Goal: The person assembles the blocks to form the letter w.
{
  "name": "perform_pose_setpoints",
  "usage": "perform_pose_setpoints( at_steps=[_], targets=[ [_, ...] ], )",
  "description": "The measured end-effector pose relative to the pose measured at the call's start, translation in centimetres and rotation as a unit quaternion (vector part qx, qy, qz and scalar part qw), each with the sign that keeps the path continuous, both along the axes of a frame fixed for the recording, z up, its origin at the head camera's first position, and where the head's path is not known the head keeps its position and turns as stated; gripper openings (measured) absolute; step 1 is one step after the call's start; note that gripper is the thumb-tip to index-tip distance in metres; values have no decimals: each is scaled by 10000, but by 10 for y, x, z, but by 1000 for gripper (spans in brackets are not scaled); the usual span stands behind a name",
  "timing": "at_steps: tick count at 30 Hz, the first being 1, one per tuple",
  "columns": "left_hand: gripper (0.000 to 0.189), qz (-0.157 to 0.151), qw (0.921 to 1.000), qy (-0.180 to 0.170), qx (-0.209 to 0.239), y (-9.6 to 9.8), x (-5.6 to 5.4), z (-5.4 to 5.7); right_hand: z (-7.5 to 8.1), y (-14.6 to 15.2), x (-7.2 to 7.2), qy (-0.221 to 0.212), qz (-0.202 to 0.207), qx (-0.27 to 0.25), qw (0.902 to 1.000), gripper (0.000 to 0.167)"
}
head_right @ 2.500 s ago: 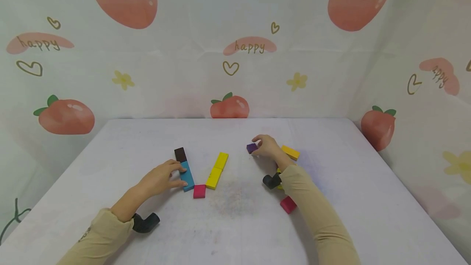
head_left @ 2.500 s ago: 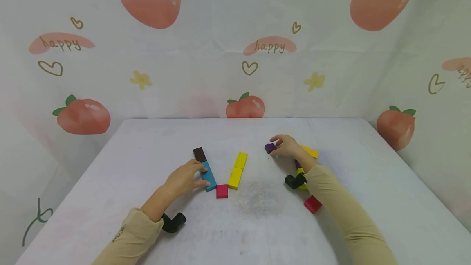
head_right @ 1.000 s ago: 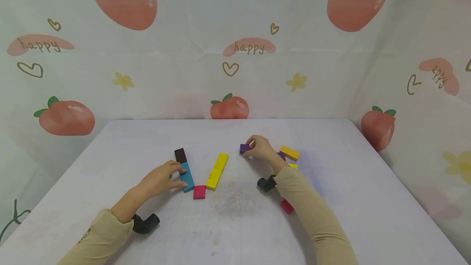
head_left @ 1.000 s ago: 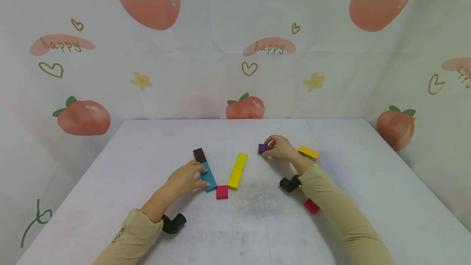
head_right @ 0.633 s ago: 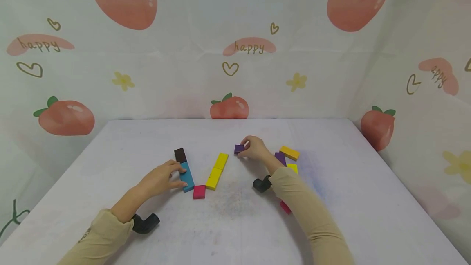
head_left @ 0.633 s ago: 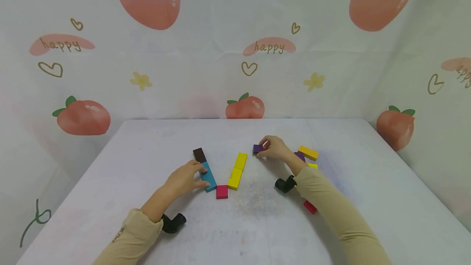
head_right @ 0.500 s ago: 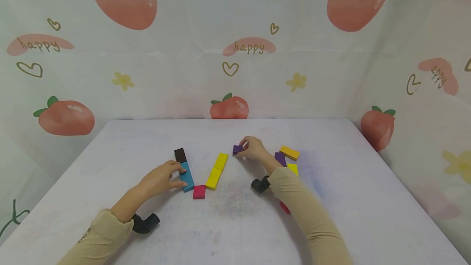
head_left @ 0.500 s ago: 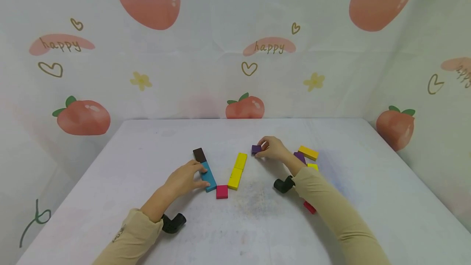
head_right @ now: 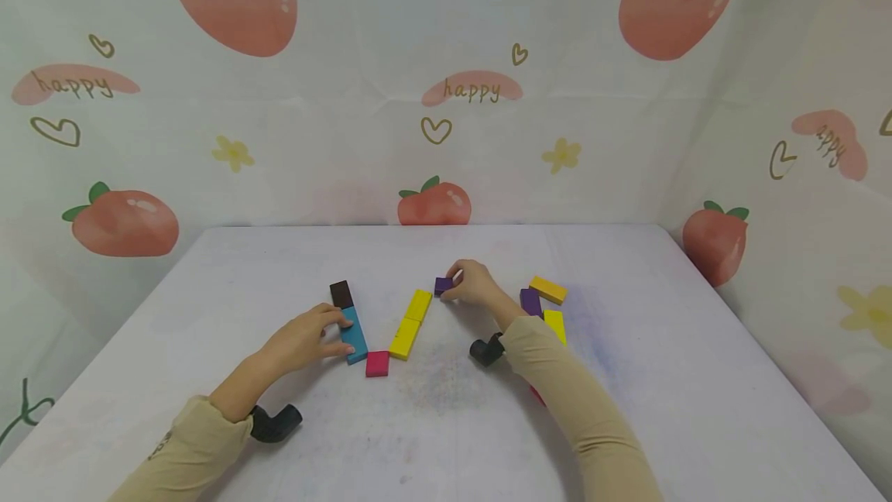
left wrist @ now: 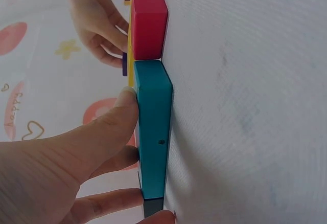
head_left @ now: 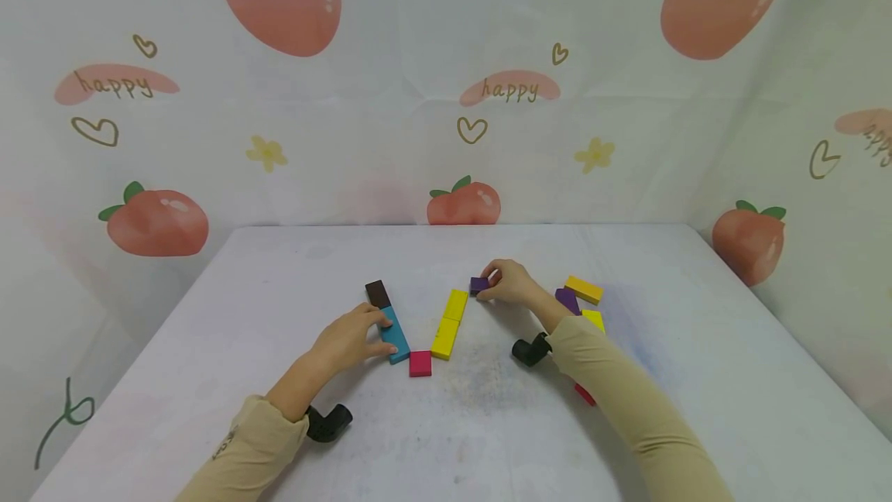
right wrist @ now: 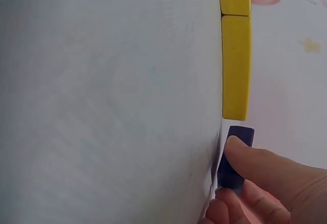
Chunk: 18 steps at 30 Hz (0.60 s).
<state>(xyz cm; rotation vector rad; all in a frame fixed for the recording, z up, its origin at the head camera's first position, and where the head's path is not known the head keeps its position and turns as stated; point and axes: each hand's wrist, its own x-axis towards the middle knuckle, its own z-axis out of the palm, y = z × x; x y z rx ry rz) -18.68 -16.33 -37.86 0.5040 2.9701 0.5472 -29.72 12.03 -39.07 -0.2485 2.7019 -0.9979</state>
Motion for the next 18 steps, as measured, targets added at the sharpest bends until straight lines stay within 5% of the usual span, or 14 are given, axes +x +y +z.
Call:
perform_pose_setpoints(
  at_steps=[18],
  targets=[
    [42, -15, 10000, -31, 17, 0, 1, 1, 1, -4, 0, -44, 9, 169, 9998, 36]
  ],
)
